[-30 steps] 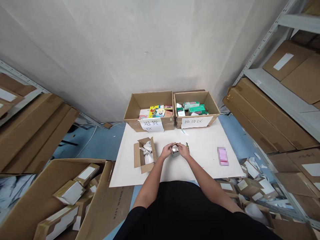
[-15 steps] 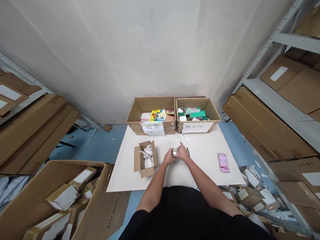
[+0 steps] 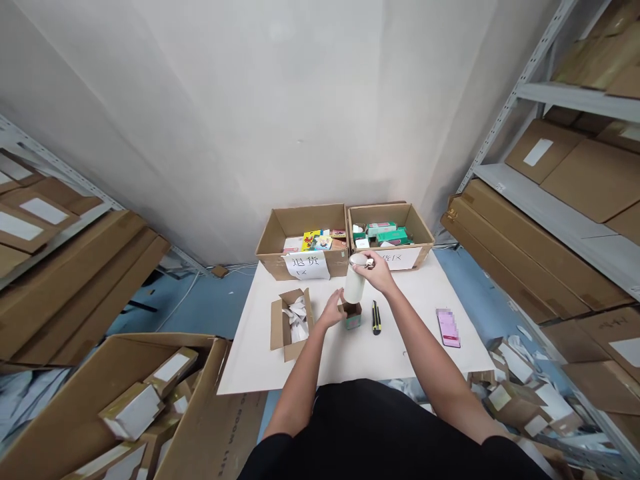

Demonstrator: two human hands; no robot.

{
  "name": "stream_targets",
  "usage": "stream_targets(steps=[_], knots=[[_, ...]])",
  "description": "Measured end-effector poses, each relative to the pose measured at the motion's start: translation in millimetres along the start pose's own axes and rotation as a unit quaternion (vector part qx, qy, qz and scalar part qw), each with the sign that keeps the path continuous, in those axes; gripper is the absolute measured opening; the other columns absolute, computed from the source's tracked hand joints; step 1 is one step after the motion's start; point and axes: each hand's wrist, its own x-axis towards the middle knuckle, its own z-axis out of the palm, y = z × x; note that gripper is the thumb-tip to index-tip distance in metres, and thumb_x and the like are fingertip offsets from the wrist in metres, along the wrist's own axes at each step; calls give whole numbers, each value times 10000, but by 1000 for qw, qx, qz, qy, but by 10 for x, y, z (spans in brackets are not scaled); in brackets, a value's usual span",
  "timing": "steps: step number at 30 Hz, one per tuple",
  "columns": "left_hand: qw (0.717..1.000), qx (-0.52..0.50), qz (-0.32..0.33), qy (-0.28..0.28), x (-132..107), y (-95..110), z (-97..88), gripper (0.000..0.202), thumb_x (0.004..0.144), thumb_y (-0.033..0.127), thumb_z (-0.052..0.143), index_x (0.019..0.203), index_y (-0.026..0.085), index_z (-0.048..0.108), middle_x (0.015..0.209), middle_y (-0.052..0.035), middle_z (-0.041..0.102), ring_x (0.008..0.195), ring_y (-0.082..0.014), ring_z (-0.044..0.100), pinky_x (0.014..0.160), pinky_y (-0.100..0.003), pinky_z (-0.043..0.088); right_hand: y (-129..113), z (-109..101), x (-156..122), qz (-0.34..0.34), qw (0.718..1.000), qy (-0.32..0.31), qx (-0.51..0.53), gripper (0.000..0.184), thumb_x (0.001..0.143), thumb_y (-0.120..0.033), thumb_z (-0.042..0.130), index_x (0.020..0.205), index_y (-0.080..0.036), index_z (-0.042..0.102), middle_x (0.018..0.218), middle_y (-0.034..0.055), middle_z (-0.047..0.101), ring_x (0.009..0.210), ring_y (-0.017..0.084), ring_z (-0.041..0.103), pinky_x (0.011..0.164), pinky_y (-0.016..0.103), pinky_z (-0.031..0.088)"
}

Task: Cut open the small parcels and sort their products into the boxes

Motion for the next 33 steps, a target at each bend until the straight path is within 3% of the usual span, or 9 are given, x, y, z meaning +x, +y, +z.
stream_targets(steps=[3, 5, 11, 15, 18, 21, 24, 28, 33], knots=[[989, -65, 8, 131, -12, 404, -352, 524, 971, 336, 555, 1482, 225, 526, 1480, -143, 596, 1380, -254, 555, 1121, -412, 483, -121, 37, -20, 4, 1000, 1, 24, 484, 747, -542, 814, 1057, -194, 683, 1001, 36, 730, 821, 186, 656, 733, 297, 545], [984, -80, 48, 153, -34, 776, -513, 565, 1012, 376, 523, 1557, 254, 443, 1441, -127, 619, 1321, -234, 599, 1059, -371, 524, -186, 113, -44, 19, 999, 8, 26, 500, 716, -558, 840, 1019, -191, 685, 950, 31, 727, 778, 181, 645, 706, 295, 543], [977, -88, 99, 168, -105, 1654, -698, 1077, 730, 374, 895, 1646, 269, 338, 1297, -85, 681, 1092, -240, 680, 924, -346, 566, -307, 244, -98, 56, 992, -7, 111, 603, 705, -575, 869, 1134, -192, 686, 999, 59, 739, 851, 207, 675, 793, 344, 578], [967, -168, 100, 165, -126, 1736, -874, 1192, 712, 376, 910, 1685, 251, 233, 1162, -56, 723, 1064, -231, 690, 950, -354, 549, -217, 95, -207, 68, 966, -138, 209, 793, 676, -465, 928, 1381, -295, 607, 1324, 78, 692, 1153, 251, 676, 1001, 404, 554], [955, -263, 109, 82, -105, 1752, -980, 1267, 750, 437, 892, 1707, 262, 80, 1188, -73, 730, 1082, -237, 701, 981, -383, 545, -117, 54, -353, 85, 941, -217, 245, 1054, 636, -399, 962, 1554, -351, 444, 1327, 75, 696, 1177, 271, 684, 1007, 444, 561], [945, -302, 120, 29, -51, 1813, -994, 1280, 770, 489, 884, 1707, 288, 35, 1356, -125, 676, 1234, -275, 652, 1035, -406, 527, -87, 108, -471, 85, 953, -174, 236, 1223, 623, -399, 971, 1641, -341, 297, 1231, 78, 724, 1082, 279, 714, 921, 443, 597], [952, -285, 107, 41, 17, 1865, -953, 1366, 695, 443, 955, 1708, 284, 53, 1413, -154, 640, 1288, -306, 623, 1055, -420, 521, -121, 139, -527, 75, 975, -91, 191, 1318, 599, -397, 991, 1672, -331, 228, 1266, 97, 704, 1084, 279, 705, 899, 419, 601], [946, -310, 86, 28, 82, 1864, -894, 1406, 686, 406, 962, 1707, 266, 5, 1205, -105, 739, 1100, -268, 714, 1027, -451, 543, -134, 79, -559, 56, 966, -139, 212, 1303, 670, -414, 957, 1690, -378, 146, 1408, 95, 649, 1199, 272, 673, 998, 426, 568], [944, -319, 88, 12, 103, 1872, -833, 1383, 689, 418, 961, 1707, 293, 33, 1467, -149, 623, 1310, -289, 623, 1096, -426, 507, -68, 93, -580, 65, 976, -96, 185, 1323, 680, -441, 948, 1702, -352, 113, 1275, 97, 705, 1032, 271, 719, 876, 432, 609]])
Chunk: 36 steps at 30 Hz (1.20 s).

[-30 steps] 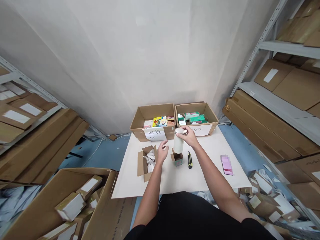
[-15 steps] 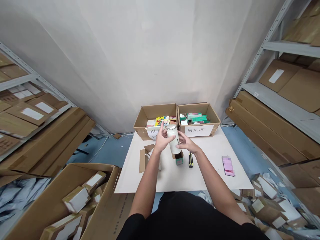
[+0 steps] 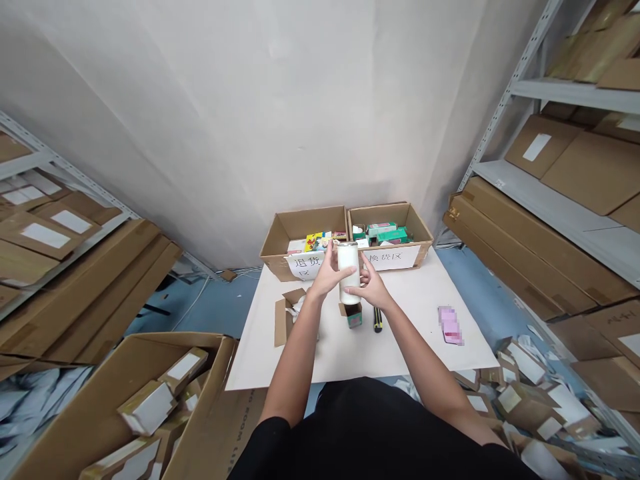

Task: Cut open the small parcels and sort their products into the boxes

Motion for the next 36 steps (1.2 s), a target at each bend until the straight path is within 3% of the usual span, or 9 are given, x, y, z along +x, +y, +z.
stream_targets(steps=[3, 8, 13, 17, 22, 25, 27, 31, 36], knots=[[999, 18, -20, 41, 3, 8, 23, 1427, 650, 399, 987, 1708, 256, 39, 1440, -166, 641, 1274, -303, 642, 1072, -439, 527, 12, 34, 5, -6, 999, 35, -23, 1359, 654, -442, 965, 1702, -354, 104, 1343, 114, 674, 1100, 277, 691, 893, 427, 606], [999, -17, -32, 10, -12, 48, 18, 1392, 689, 430, 956, 1707, 271, 21, 1381, -151, 681, 1217, -294, 678, 1062, -462, 537, -26, 27, -6, 16, 998, -55, 23, 1295, 719, -445, 908, 1702, -364, 69, 1338, 95, 685, 1090, 277, 712, 920, 447, 602], [998, 32, -6, 49, 4, 65, -3, 1414, 649, 403, 985, 1708, 259, 58, 1414, -154, 657, 1261, -304, 646, 1108, -456, 499, -43, 53, -14, 10, 999, 27, -28, 1388, 634, -398, 968, 1702, -356, 83, 1382, 112, 654, 1117, 282, 690, 946, 454, 592], [999, -22, -21, 11, 61, 53, -70, 1380, 700, 468, 943, 1707, 268, 20, 1345, -144, 697, 1169, -287, 694, 1055, -462, 536, -59, 72, -18, 31, 999, -43, 13, 1324, 711, -420, 910, 1704, -352, 37, 1461, 120, 612, 1208, 288, 665, 1010, 466, 565], [999, 8, -15, 42, 130, 40, -102, 1386, 657, 400, 979, 1706, 273, 81, 1311, -129, 706, 1175, -270, 682, 1054, -439, 531, 9, 84, 0, 14, 999, 28, -37, 1397, 633, -396, 965, 1706, -335, 73, 1427, 120, 630, 1183, 290, 660, 1020, 473, 560], [999, -8, -29, 29, 135, -13, -106, 1370, 681, 392, 963, 1707, 266, 64, 1219, -105, 737, 1112, -257, 706, 1035, -458, 542, 66, 62, 22, 7, 1000, -4, -9, 1336, 701, -413, 923, 1702, -375, 39, 1469, 107, 602, 1201, 271, 655, 1011, 449, 563], [999, -31, -21, 9, 132, -63, -111, 1335, 714, 419, 937, 1706, 282, 55, 1279, -111, 716, 1160, -257, 694, 1057, -458, 530, 91, 48, 36, 14, 1000, -8, 0, 1311, 734, -418, 895, 1701, -383, 11, 1400, 98, 639, 1124, 260, 686, 968, 444, 580], [1000, -23, -10, 18, 141, -134, -129, 1332, 701, 404, 951, 1705, 304, 82, 1398, -132, 659, 1242, -272, 657, 1087, -445, 513, 116, 60, 51, 22, 997, 56, -50, 1401, 662, -414, 941, 1704, -364, 6, 1322, 92, 650, 1043, 253, 692, 947, 457, 586], [997, -71, -26, -9, 157, -152, -174, 1307, 705, 437, 947, 1700, 315, 107, 1392, -137, 668, 1205, -274, 680, 1076, -458, 513, 145, 81, 52, 26, 1000, -9, 13, 1321, 720, -445, 897, 1699, -391, 12, 1420, 95, 617, 1117, 251, 687, 971, 431, 577]])
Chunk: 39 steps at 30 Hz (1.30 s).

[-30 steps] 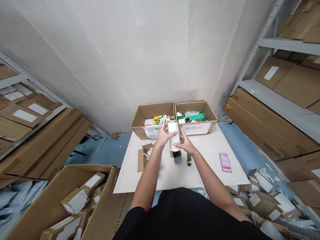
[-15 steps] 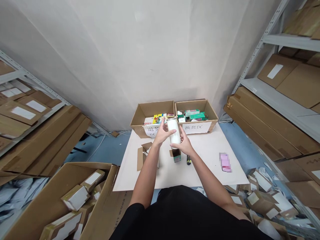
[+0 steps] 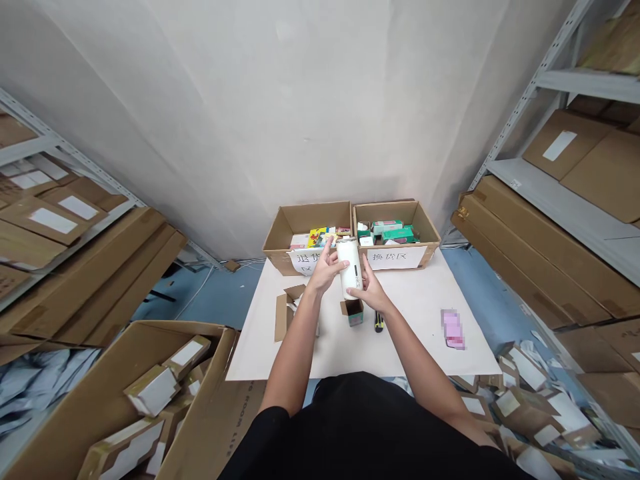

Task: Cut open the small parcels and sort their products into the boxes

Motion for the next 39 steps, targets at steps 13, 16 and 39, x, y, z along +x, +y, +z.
stream_targets(steps=[13, 16, 39], knots=[[996, 34, -55, 63, 40, -39, -114, 512, 827, 589, 787, 1196, 240, 718, 1307, -82, 690, 1221, -242, 620, 1034, -389, 502, 339, -5, -46, 22, 976, 81, -201, 1306, 648, -364, 915, 1696, -368, 136, 1340, 69, 650, 1023, 255, 689, 974, 444, 563], [994, 31, -87, 50, 32, -201, -179, 465, 804, 552, 802, 1136, 244, 697, 1231, -60, 685, 1142, -210, 636, 1013, -386, 502, 515, -10, -54, 41, 972, 82, -216, 1311, 632, -368, 912, 1695, -363, 146, 1363, 73, 650, 1057, 266, 695, 992, 450, 555], [985, 117, -40, 122, -15, -1108, -432, 826, 614, 282, 859, 1391, 219, 583, 1100, -45, 627, 1071, -198, 594, 997, -351, 465, 1871, -317, -214, 164, 942, 192, -220, 792, 716, -414, 692, 1474, -240, 542, 1403, 149, 630, 1251, 313, 639, 1040, 508, 521]])
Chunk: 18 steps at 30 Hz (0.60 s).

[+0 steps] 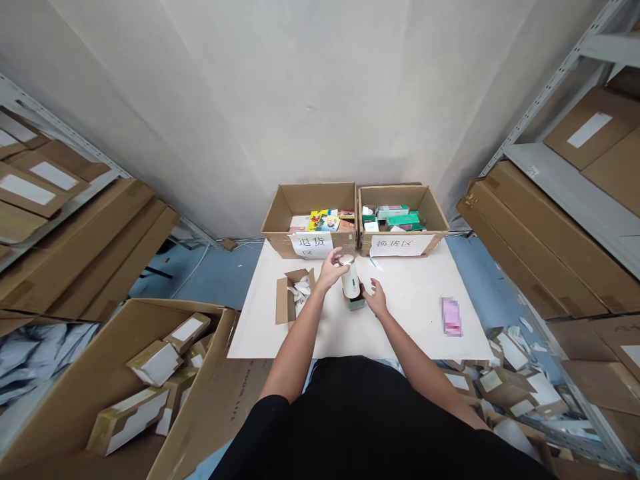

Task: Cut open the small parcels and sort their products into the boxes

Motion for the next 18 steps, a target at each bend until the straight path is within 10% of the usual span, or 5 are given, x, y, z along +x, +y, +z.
stream_targets(steps=[4, 7, 13, 18], knots=[[999, 48, -8, -17, -65, -192, 54, 823, 605, 235, 834, 1398, 191, 618, 1152, -72, 632, 1059, -218, 603, 936, -355, 509, 159, 113, 82, 34, 997, 2, -70, 341, 813, -496, 589, 929, -208, 730, 896, 88, 741, 901, 281, 708, 866, 420, 559], [992, 121, -5, -46, -144, -370, 67, 764, 595, 229, 838, 1338, 174, 670, 1151, -64, 605, 1026, -213, 610, 939, -356, 521, 175, 153, 120, 20, 994, -15, -108, 414, 886, -538, 495, 617, -237, 589, 629, 38, 636, 725, 242, 643, 755, 359, 517], [939, 323, 0, -121, -323, -674, 135, 587, 634, 269, 883, 1200, 193, 746, 1117, -69, 606, 1036, -249, 626, 956, -338, 501, 174, 155, 120, -17, 992, -57, -112, 394, 887, -487, 481, 572, -250, 492, 599, 27, 599, 684, 223, 594, 682, 322, 454], [878, 470, -76, -50, -451, -895, 329, 531, 711, 400, 896, 1168, 186, 730, 1167, -136, 632, 1185, -336, 562, 992, -379, 435, 215, 154, 95, -9, 992, -64, -109, 348, 877, -495, 536, 645, -238, 572, 574, -4, 585, 682, 210, 610, 696, 305, 489]])
